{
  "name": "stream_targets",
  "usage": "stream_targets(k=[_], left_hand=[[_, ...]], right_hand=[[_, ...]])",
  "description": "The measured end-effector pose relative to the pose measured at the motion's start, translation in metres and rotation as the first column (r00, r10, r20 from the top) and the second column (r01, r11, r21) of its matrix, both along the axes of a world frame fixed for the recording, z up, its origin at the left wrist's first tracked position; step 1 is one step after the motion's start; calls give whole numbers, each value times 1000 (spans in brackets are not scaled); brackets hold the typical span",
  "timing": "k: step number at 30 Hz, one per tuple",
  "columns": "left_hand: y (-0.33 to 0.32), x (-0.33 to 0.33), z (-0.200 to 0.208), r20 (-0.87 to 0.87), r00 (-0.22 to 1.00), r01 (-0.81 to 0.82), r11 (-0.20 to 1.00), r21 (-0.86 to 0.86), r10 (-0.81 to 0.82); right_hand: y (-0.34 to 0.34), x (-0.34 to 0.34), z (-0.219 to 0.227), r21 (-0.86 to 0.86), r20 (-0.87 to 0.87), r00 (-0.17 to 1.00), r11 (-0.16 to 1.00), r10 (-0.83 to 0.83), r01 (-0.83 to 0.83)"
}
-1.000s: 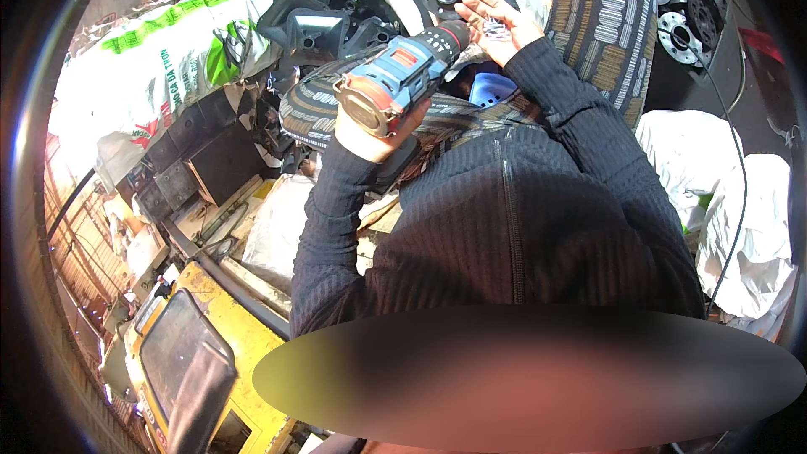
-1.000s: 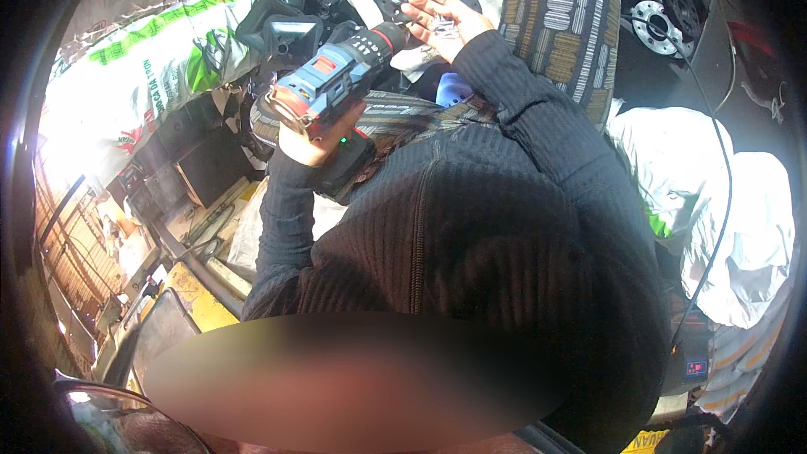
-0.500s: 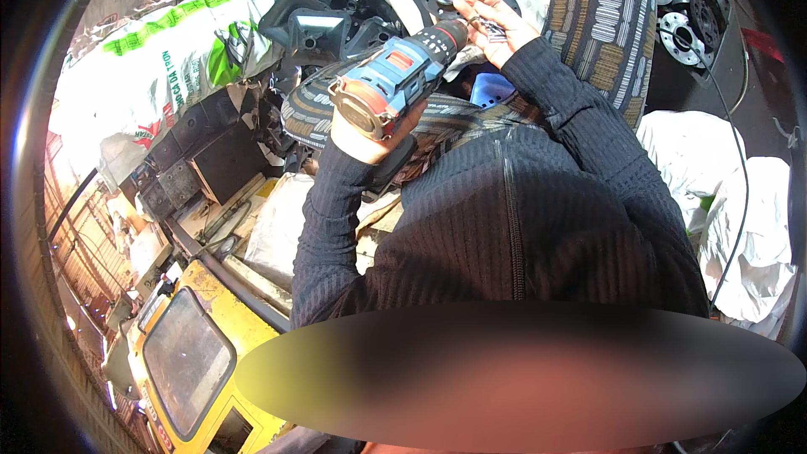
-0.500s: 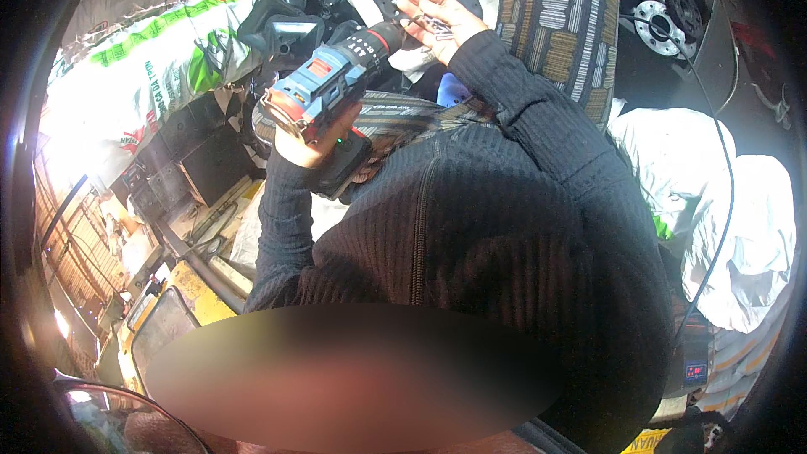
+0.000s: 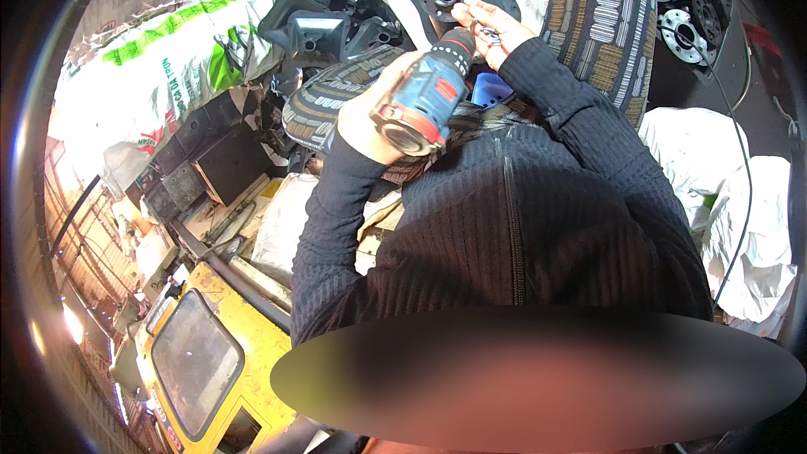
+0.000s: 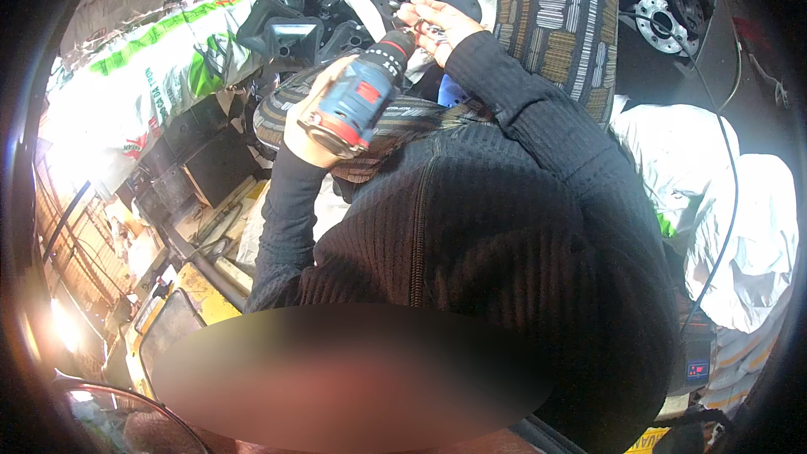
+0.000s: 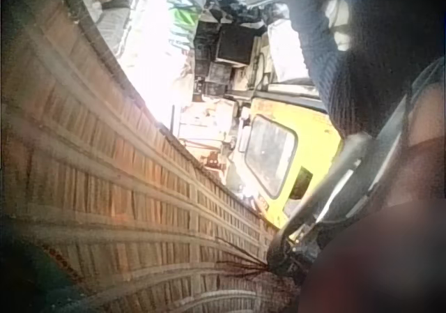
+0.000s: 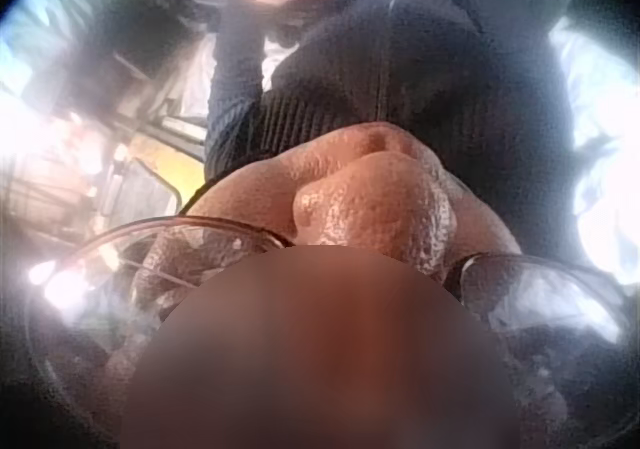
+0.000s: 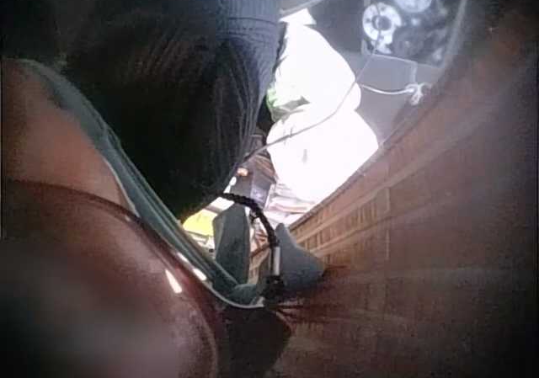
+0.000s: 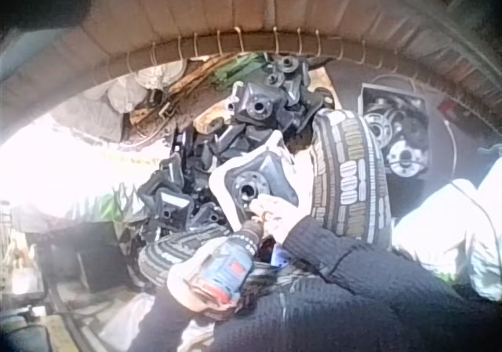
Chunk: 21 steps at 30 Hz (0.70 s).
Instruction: The person uses a cordless drill to fasten screws into black plastic components, repeatedly picking up parts, aligning them, and securing them. The person handles multiple identical parts one at a time, placing each finished unit aside.
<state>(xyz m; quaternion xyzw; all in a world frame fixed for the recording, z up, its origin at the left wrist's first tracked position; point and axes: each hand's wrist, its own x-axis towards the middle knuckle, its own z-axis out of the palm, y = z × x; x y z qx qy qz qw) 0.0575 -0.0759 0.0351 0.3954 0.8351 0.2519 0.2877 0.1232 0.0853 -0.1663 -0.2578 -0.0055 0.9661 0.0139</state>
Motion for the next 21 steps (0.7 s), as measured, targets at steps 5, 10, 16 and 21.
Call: stream_targets(k=[5,10,16,21], left_hand=[[-3,-13,-6,-69,991,109,986,-129,-119],[5,-44,-16,-329,910,168,951,-262,-251],[16,-73,-23,-213,975,1,967,-256,-57],[28,-95,-37,-199,961,138,957,-254,-191]], right_hand=[[-3,-3,-12,25,12,997,997,-80,80],[1,-1,-20,163,330,943,986,-36,-19],[-4,-8,-16,441,477,874,885,-90,-149],[-12,-16,-22,595,476,873,771,-111,-227]])
